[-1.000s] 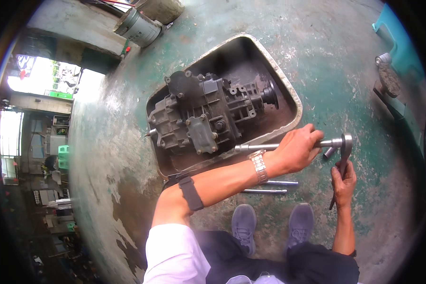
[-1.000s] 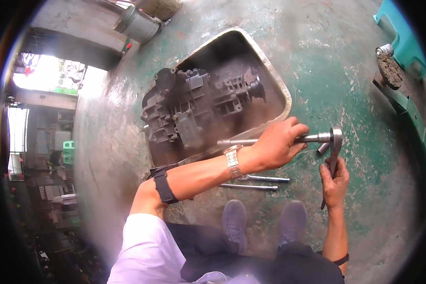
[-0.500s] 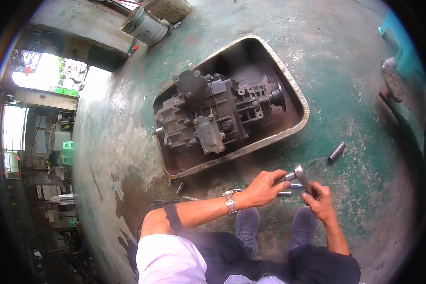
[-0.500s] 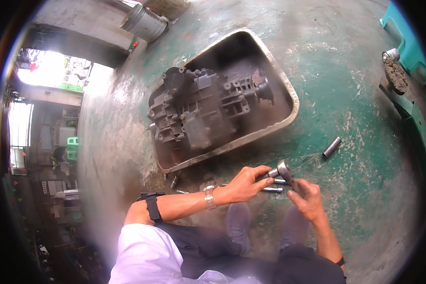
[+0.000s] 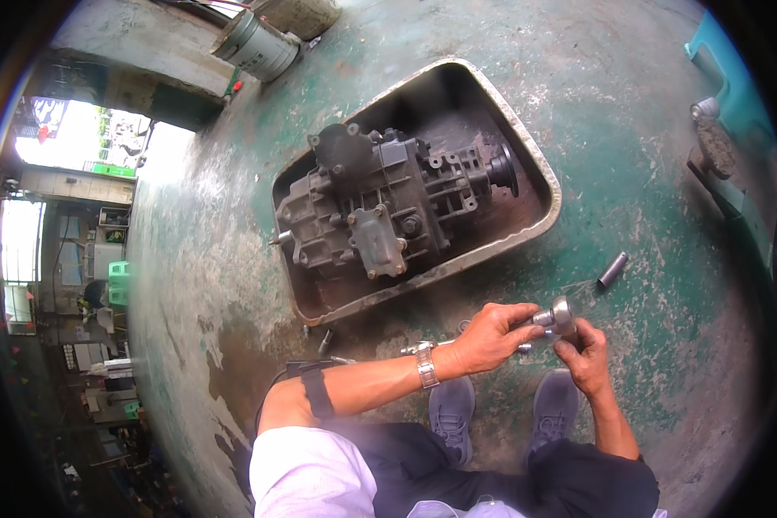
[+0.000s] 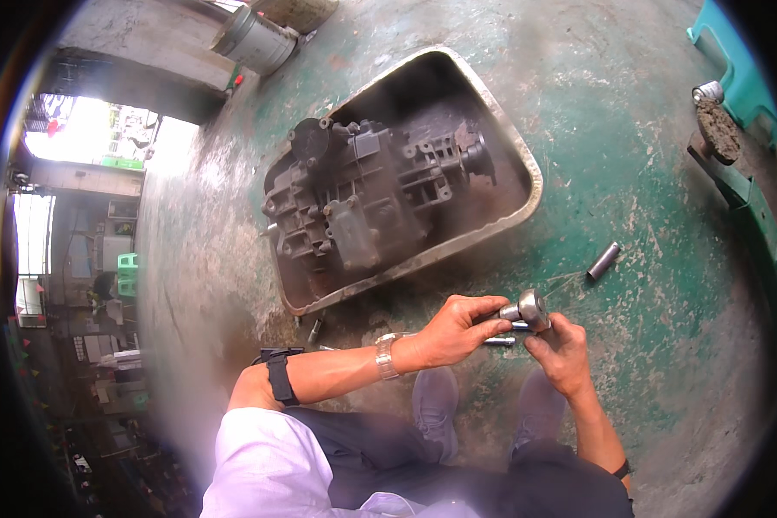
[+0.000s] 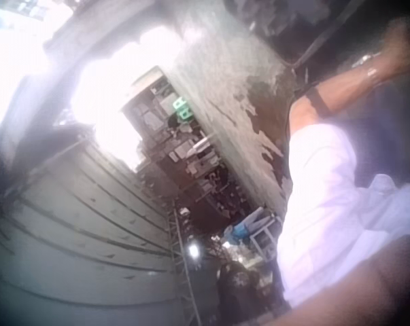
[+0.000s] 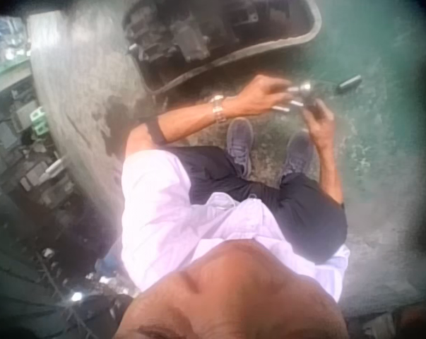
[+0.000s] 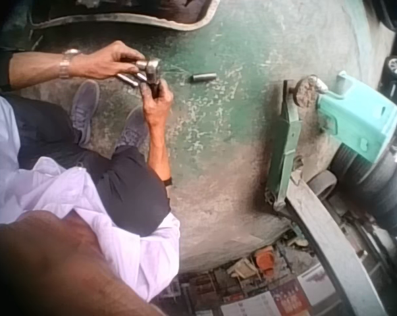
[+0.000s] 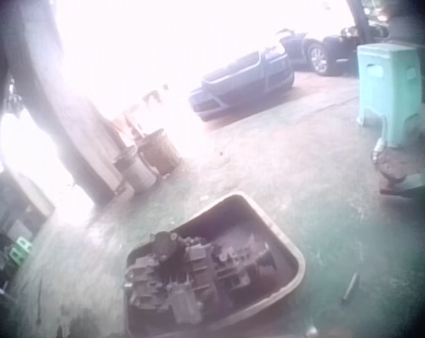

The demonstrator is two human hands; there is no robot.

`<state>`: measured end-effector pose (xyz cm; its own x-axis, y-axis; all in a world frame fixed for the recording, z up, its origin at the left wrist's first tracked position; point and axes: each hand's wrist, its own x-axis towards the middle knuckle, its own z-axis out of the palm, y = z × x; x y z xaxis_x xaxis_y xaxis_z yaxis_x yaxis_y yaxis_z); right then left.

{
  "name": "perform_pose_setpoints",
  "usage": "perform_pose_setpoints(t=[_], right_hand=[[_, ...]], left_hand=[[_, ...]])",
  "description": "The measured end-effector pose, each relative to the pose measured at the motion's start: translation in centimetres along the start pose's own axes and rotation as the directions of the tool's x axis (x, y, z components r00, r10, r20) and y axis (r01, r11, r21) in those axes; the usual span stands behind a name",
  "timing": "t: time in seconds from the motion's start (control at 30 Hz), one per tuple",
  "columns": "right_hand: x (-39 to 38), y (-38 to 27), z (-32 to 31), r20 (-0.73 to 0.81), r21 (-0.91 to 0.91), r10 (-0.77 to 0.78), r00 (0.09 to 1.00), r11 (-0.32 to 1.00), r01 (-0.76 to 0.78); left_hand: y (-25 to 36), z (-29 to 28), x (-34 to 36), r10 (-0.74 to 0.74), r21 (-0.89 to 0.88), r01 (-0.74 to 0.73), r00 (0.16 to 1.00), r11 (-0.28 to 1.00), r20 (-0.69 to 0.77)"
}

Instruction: The person uses a ratchet wrench to tighten bolts on a disassembled engine block placed in a metal tray. They repeatedly rotate the ratchet and reposition the tool to access different fasteners on the engine.

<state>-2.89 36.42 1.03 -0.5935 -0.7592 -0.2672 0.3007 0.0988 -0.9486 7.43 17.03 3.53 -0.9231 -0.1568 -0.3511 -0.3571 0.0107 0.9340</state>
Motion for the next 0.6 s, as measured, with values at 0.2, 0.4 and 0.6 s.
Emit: perform_pose_setpoints(t=[0.2,0.4,0.6], right_hand=[[0.2,-0.3,-0.3,-0.002,-0.065,-0.052,0.999,0.997,0.052],[0.1,-0.1,-0.9,-0.016,-0.121,-0.095,0.995,0.988,0.093],[0.4,0.8,-1.2,-0.033,-0.148,-0.030,0.999,0.989,0.025]], left_hand=[[0.0,0.3,0.0,-0.015,-0.161,0.024,0.998,0.987,0.056],[0.3,-0.2,0.7,-0.033,-0.033,0.040,0.981,0.999,0.190],[1.2,0.6,0.8,-0.030,0.029,0.028,0.997,0.999,0.076]])
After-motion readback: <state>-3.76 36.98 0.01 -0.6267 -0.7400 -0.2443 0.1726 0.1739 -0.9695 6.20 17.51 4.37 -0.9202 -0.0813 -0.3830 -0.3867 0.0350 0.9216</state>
